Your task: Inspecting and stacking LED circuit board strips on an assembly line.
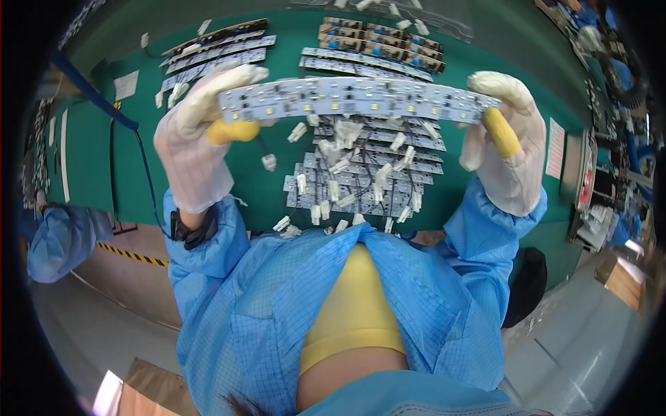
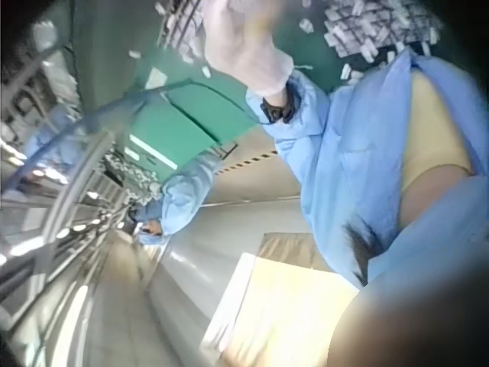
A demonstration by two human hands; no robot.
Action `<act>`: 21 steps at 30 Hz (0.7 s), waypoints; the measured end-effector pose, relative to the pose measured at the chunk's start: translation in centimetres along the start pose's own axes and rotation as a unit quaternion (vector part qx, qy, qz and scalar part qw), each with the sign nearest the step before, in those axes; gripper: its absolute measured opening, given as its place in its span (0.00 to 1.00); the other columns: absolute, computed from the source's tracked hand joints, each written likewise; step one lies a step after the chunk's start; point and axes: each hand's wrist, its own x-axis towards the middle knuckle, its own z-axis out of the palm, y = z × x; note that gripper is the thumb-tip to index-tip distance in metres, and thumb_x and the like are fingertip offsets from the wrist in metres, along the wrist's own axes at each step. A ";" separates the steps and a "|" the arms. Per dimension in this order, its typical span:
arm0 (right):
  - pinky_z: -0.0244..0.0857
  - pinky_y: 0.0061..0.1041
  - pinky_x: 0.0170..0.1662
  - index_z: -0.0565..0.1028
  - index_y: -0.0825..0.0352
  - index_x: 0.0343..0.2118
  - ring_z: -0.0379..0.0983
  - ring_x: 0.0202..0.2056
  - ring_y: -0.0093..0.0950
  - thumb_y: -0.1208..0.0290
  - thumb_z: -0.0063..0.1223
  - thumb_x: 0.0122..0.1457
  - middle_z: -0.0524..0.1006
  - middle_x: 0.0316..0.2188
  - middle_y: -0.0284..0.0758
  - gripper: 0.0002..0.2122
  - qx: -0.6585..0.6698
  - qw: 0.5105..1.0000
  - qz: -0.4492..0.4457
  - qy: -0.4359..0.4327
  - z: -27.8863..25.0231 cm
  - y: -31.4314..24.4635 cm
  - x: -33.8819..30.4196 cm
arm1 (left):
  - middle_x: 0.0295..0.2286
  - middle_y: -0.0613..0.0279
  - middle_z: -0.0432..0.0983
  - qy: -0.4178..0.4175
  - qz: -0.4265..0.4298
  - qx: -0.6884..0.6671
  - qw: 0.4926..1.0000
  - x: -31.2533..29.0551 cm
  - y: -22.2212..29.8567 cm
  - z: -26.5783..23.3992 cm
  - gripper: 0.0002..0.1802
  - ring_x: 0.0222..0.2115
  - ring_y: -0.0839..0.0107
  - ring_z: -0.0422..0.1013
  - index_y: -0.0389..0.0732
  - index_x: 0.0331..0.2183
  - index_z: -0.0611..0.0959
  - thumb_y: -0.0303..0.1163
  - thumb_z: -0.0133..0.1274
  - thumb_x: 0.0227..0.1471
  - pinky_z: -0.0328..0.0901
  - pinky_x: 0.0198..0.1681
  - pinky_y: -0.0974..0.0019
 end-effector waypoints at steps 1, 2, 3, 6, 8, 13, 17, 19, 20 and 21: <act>0.59 0.14 0.17 0.69 0.75 0.45 0.68 0.15 0.18 0.62 0.54 0.55 0.76 0.22 0.37 0.21 0.021 0.999 -0.006 -0.024 -0.2 -0.1 0.1 | 0.40 0.51 0.77 -0.001 -0.007 0.058 0.998 0.1 0.2 -0.1 0.21 0.37 0.67 0.75 0.27 0.44 0.77 0.28 0.54 0.48 0.69 0.40 0.71; 0.59 0.14 0.17 0.69 0.75 0.45 0.68 0.15 0.18 0.62 0.54 0.55 0.76 0.22 0.37 0.21 0.015 1.000 -0.005 -0.014 -0.1 -0.4 0.1 | 0.40 0.51 0.77 -0.010 -0.005 0.051 0.999 0.2 -0.1 -0.1 0.21 0.37 0.67 0.75 0.27 0.44 0.77 0.28 0.54 0.48 0.69 0.40 0.71; 0.59 0.13 0.17 0.70 0.74 0.45 0.68 0.15 0.18 0.63 0.54 0.55 0.76 0.22 0.37 0.21 0.029 0.999 0.020 -0.016 0.1 -0.7 0.0 | 0.40 0.51 0.76 -0.006 0.010 0.035 0.999 0.3 -0.4 0.0 0.22 0.37 0.67 0.75 0.27 0.45 0.76 0.29 0.54 0.48 0.69 0.41 0.71; 0.61 0.13 0.17 0.71 0.73 0.45 0.69 0.15 0.18 0.65 0.55 0.54 0.76 0.24 0.37 0.19 0.034 0.998 0.042 -0.020 -0.3 -0.9 0.0 | 0.41 0.49 0.76 0.002 0.011 0.033 0.999 0.3 -0.6 -0.2 0.24 0.39 0.67 0.74 0.27 0.46 0.75 0.32 0.55 0.50 0.68 0.42 0.70; 0.61 0.13 0.18 0.71 0.72 0.44 0.69 0.15 0.17 0.65 0.55 0.54 0.77 0.26 0.37 0.18 0.017 0.998 0.059 -0.025 0.0 -1.4 0.0 | 0.41 0.49 0.76 0.012 0.008 0.025 1.000 0.4 -0.8 -0.3 0.25 0.39 0.67 0.73 0.27 0.47 0.75 0.33 0.56 0.49 0.67 0.43 0.70; 0.62 0.11 0.18 0.65 0.79 0.48 0.69 0.15 0.17 0.52 0.56 0.52 0.77 0.28 0.40 0.32 0.061 0.994 0.062 -0.068 -0.2 -1.2 0.1 | 0.35 0.59 0.80 0.004 -0.057 0.189 0.980 1.3 -0.5 -0.3 0.23 0.35 0.76 0.73 0.36 0.47 0.78 0.39 0.48 0.54 0.65 0.40 0.74; 0.69 0.14 0.22 0.69 0.73 0.47 0.74 0.20 0.20 0.72 0.51 0.57 0.78 0.31 0.40 0.16 0.123 0.985 0.072 -0.101 -0.8 -1.1 0.0 | 0.33 0.59 0.80 -0.016 -0.107 0.247 0.963 1.6 -0.2 -0.4 0.23 0.35 0.77 0.73 0.36 0.48 0.77 0.40 0.50 0.54 0.65 0.40 0.74; 0.64 0.13 0.19 0.68 0.74 0.48 0.72 0.18 0.18 0.65 0.51 0.57 0.78 0.31 0.41 0.20 0.082 0.989 0.075 -0.093 -0.2 -1.9 0.2 | 0.33 0.58 0.80 0.010 -0.078 0.195 0.978 1.0 0.3 -0.5 0.22 0.35 0.77 0.73 0.36 0.48 0.77 0.37 0.50 0.53 0.65 0.39 0.74; 0.60 0.12 0.16 0.66 0.76 0.49 0.70 0.15 0.17 0.59 0.51 0.57 0.78 0.30 0.42 0.25 0.028 0.994 0.079 -0.065 0.0 -1.9 0.2 | 0.33 0.57 0.80 0.017 -0.042 0.128 0.991 1.0 -0.6 -0.3 0.22 0.34 0.77 0.73 0.36 0.48 0.77 0.35 0.50 0.52 0.65 0.39 0.75; 0.58 0.11 0.16 0.67 0.75 0.49 0.68 0.15 0.16 0.61 0.51 0.57 0.78 0.29 0.40 0.23 0.003 0.997 0.058 -0.044 -0.2 -1.2 0.1 | 0.33 0.56 0.80 0.036 -0.051 0.034 0.997 0.9 -2.0 -0.5 0.23 0.34 0.76 0.73 0.35 0.48 0.77 0.34 0.52 0.50 0.65 0.40 0.74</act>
